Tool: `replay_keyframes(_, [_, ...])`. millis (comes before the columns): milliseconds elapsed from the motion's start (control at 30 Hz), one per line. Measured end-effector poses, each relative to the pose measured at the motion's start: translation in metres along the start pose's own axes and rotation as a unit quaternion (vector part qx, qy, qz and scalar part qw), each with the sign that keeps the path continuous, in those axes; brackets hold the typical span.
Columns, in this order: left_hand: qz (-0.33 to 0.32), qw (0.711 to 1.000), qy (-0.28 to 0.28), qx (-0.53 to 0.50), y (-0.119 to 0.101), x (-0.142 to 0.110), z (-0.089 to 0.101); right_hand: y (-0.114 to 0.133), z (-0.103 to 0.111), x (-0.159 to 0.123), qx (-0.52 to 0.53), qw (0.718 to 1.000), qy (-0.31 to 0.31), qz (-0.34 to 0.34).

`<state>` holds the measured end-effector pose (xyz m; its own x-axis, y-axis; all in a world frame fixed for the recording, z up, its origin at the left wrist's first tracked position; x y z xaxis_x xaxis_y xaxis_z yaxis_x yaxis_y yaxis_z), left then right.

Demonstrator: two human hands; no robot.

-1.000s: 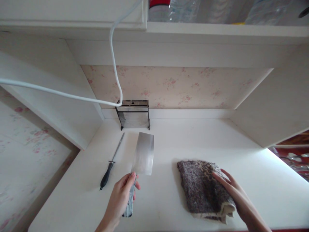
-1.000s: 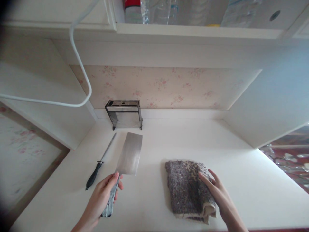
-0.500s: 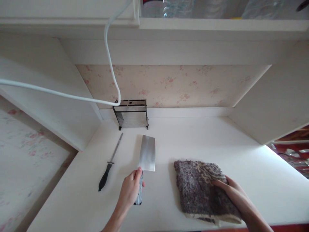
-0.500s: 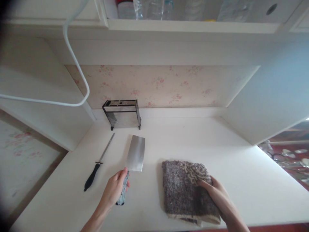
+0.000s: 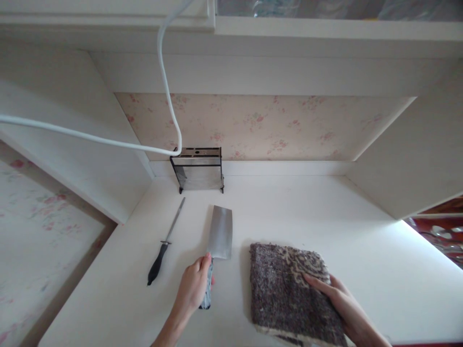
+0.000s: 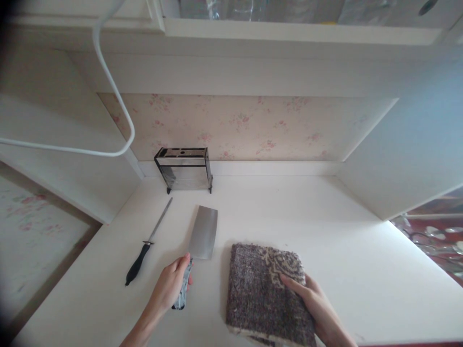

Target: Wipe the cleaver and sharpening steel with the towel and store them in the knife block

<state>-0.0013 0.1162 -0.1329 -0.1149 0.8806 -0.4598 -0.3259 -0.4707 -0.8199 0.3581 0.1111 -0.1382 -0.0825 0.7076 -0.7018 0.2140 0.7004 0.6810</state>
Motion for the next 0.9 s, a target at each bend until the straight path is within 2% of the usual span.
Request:
replay_keyframes(67, [0.000,1.000,-0.007,0.023,-0.001,-0.001,0.002,0.003,-0.008,0.000,-0.011,1.000,0.025,0.010])
replay_keyframes(200, [-0.007,0.995,-0.031,0.093,-0.005,-0.002,0.006,0.003,-0.017,-0.001,-0.005,1.000,0.030,-0.003])
replay_keyframes(333, [-0.034,0.969,-0.073,0.234,-0.010,-0.002,0.010,0.003,-0.026,-0.004,0.014,0.999,0.047,-0.007])
replay_keyframes(567, [-0.105,0.920,-0.125,0.355,-0.019,-0.007,0.002,0.019,-0.023,-0.019,0.044,0.997,-0.037,0.042])
replay_keyframes(667, [-0.141,0.889,-0.145,0.410,-0.026,-0.007,-0.004,0.027,-0.027,-0.021,0.039,0.997,-0.044,0.050])
replay_keyframes(767, [-0.145,0.877,-0.162,0.429,-0.033,-0.007,-0.004,0.032,-0.043,-0.017,0.067,0.996,-0.006,0.060])
replay_keyframes(900, [-0.138,0.887,-0.173,0.405,-0.041,-0.012,0.001,0.033,-0.081,-0.014,0.095,0.992,0.061,0.061])
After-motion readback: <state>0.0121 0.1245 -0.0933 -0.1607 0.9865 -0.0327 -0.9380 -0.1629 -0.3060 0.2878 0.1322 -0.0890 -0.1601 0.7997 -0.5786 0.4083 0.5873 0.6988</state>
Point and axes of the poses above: each hand's wrist, its own x-axis towards the middle knuckle, its own z-axis out of the back of the hand, y = z × x, the point moved 8 cm from there along x, towards the middle knuckle, and after that the axes turned 6 degrees about y, right-handed, at the moved point
